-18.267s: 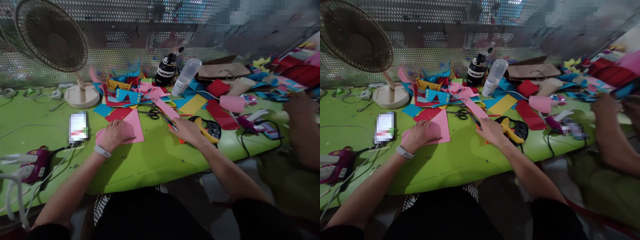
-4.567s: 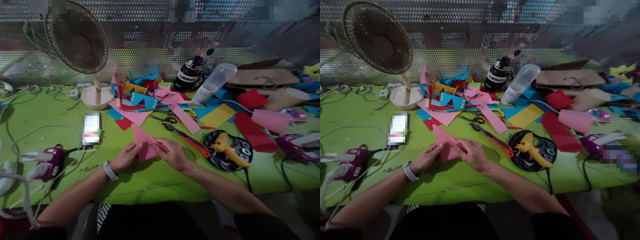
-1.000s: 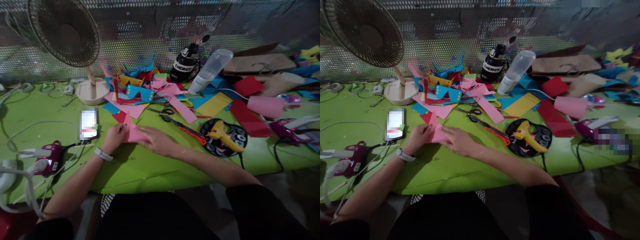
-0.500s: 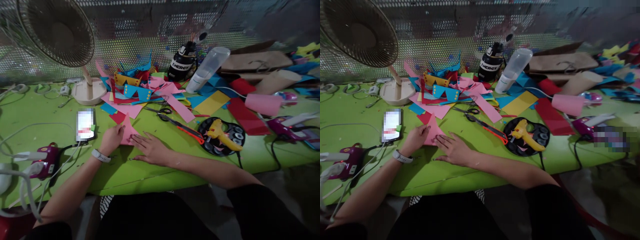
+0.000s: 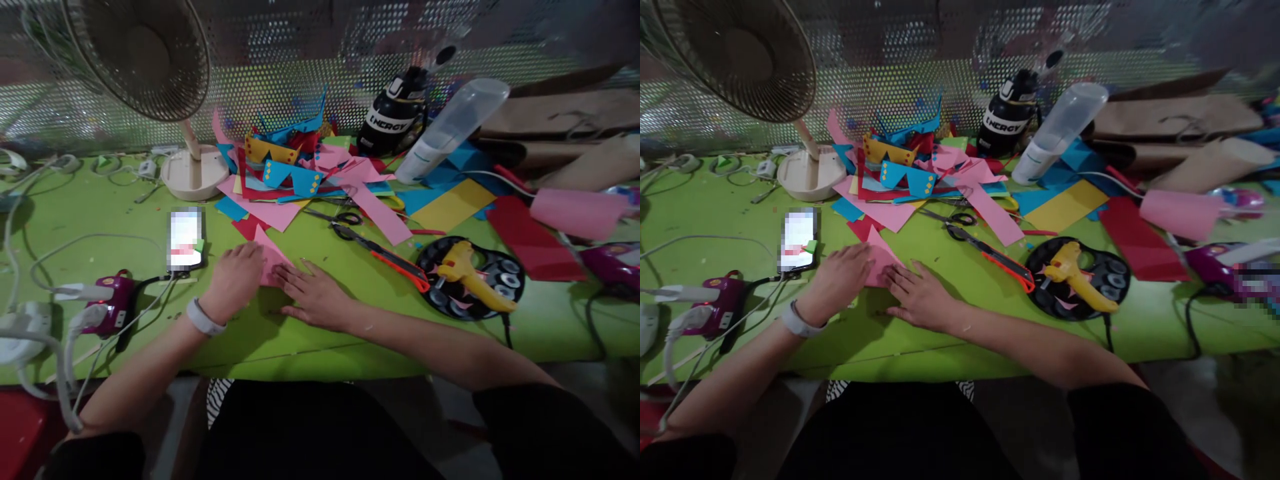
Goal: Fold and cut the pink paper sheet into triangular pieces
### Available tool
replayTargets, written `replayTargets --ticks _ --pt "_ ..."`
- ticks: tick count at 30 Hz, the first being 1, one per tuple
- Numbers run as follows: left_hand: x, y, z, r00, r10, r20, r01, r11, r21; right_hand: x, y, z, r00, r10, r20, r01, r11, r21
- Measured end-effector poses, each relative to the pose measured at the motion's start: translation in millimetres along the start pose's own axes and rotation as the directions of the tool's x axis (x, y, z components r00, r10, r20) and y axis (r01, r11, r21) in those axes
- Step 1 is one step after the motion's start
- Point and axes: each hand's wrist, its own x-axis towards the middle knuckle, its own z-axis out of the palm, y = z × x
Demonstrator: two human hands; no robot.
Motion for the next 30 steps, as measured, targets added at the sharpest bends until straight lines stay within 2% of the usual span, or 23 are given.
replayTargets --ticks 2,6,11,24,30 --pt "-10.8 9.0 6.3 0.996 0.094 0.005 -0.094 0.995 -0.026 -0.5 1.0 1.1 1.0 -0.017 0.003 0.017 1.0 0.019" --pt "-24.8 18.4 24.7 0.998 0.037 -0.048 -0.041 0.996 -0.083 -0.6 0.6 2.9 0.998 -0.015 -0.067 0.018 0.999 0.04" --pt "-27.9 14.2 37.2 0.998 0.037 -0.059 -0.046 0.988 -0.148 0.8 -2.0 2.1 0.992 -0.005 -0.123 0.01 0.999 0.036" --pt "-30.5 11.3 45.8 0.992 0.069 -0.106 -0.086 0.983 -0.161 -0.5 -5.2 3.9 0.985 0.001 -0.172 -0.006 1.0 -0.024" --pt "-29.8 10.8 47.5 0.99 0.077 -0.115 -0.096 0.981 -0.166 -1.7 -6.0 5.6 0.987 0.014 -0.16 -0.012 1.0 0.012"
